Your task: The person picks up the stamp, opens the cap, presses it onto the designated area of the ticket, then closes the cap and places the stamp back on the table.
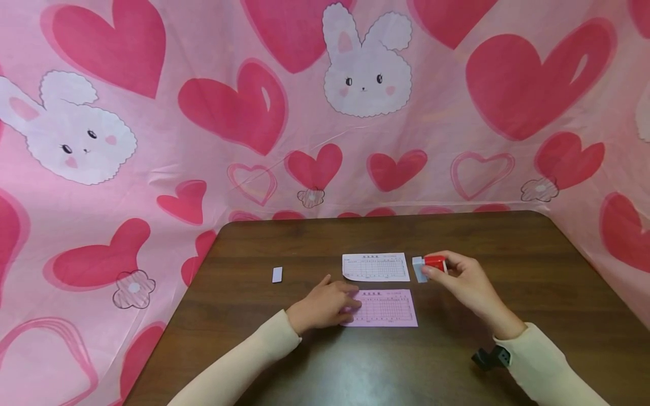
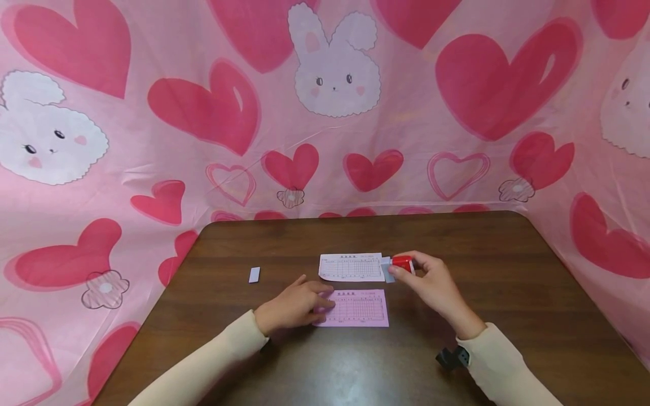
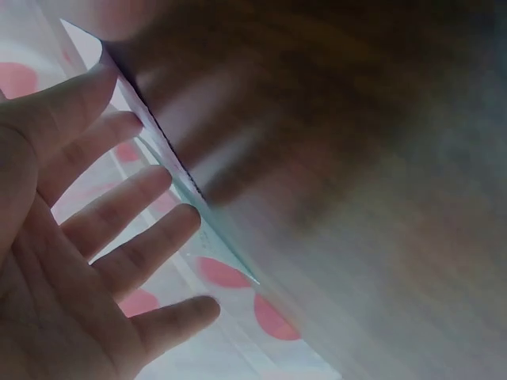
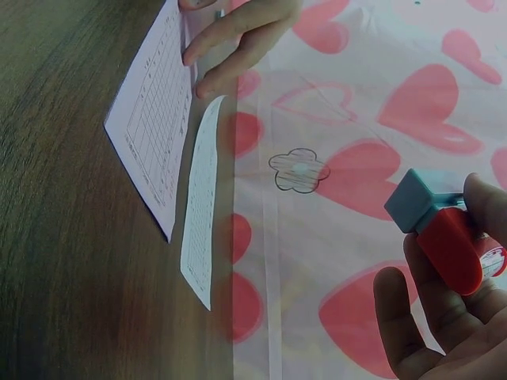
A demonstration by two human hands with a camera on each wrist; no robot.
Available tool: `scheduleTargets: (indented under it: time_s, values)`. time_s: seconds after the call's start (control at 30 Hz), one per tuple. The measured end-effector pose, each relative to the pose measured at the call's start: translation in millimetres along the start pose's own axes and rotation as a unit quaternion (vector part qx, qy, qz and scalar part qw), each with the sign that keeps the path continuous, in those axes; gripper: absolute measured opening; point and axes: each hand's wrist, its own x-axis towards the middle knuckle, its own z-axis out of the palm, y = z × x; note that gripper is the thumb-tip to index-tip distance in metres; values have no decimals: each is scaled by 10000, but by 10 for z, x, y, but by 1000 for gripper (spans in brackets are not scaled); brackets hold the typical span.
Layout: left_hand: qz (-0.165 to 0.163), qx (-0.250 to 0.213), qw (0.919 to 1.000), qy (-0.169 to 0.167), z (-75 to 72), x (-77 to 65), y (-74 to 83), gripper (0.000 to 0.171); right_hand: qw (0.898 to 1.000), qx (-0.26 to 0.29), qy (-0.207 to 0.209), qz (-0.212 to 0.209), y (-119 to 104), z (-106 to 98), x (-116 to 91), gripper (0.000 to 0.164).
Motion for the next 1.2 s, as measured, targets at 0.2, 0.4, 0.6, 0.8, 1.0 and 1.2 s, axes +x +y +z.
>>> scheduleTargets:
  time_s: [0.2,0.4,0.6,0.8,1.0,1.2]
  values:
    - [250,62,9996,85,6,8,22,32,10000,-53,-22,54,0,0,2,30]
    - [264,103,9995,102,11,-4,40,31,9999,-58,-33,77,-3,14,1,30]
    - [244,200,9995,101,46,-29,69,31,9999,8,-142,90,0,33,-16,29]
    - [189,294,9992,191,21,-47,110,31,9998,7,-209,47,3,54,-9,29]
    - [168,314,9992,199,26,-83,158,30,9989,-100,-451,-118,9,115,-25,25]
    - [185,489,9985,176,67,-119,222,27,9923,-303,-1048,-583,11,199,-102,22]
